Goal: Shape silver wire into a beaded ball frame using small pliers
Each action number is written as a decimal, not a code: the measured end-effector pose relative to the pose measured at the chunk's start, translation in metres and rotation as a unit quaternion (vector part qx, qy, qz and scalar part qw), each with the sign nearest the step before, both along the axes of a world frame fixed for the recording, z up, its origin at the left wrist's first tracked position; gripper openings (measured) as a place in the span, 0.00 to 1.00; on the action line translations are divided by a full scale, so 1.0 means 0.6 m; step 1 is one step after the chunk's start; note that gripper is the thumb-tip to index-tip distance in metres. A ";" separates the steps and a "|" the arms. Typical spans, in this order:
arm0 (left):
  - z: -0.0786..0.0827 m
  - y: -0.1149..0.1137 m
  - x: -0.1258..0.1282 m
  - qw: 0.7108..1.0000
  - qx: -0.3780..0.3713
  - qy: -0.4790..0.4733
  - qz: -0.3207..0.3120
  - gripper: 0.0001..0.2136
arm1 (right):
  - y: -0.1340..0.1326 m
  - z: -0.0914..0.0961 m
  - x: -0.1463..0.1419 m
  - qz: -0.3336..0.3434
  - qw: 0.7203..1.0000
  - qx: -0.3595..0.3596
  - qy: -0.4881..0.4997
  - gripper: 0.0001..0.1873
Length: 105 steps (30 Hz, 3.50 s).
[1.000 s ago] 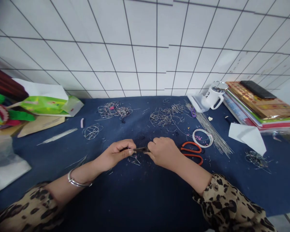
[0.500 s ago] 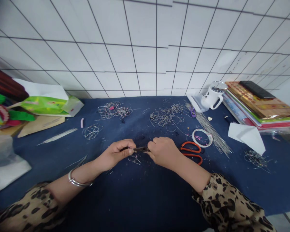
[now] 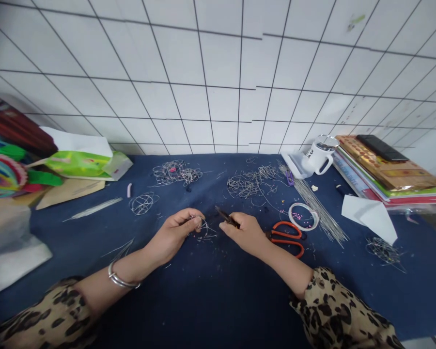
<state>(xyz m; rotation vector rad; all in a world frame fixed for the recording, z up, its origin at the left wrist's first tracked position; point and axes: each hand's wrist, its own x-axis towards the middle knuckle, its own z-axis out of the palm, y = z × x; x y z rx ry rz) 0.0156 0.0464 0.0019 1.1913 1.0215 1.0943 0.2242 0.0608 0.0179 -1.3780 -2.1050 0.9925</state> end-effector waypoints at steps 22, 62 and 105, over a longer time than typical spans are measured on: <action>0.015 -0.035 0.031 0.991 -0.064 -0.114 0.025 0.05 | -0.034 -0.002 -0.025 -0.027 0.988 -0.085 0.130 0.09; 0.023 -0.014 -0.002 0.975 0.111 0.165 -0.100 0.04 | -0.024 0.006 -0.013 0.073 0.987 0.140 0.002 0.08; 0.009 -0.016 0.005 0.997 0.001 0.068 -0.026 0.07 | -0.030 0.003 -0.020 0.025 0.982 0.180 0.046 0.07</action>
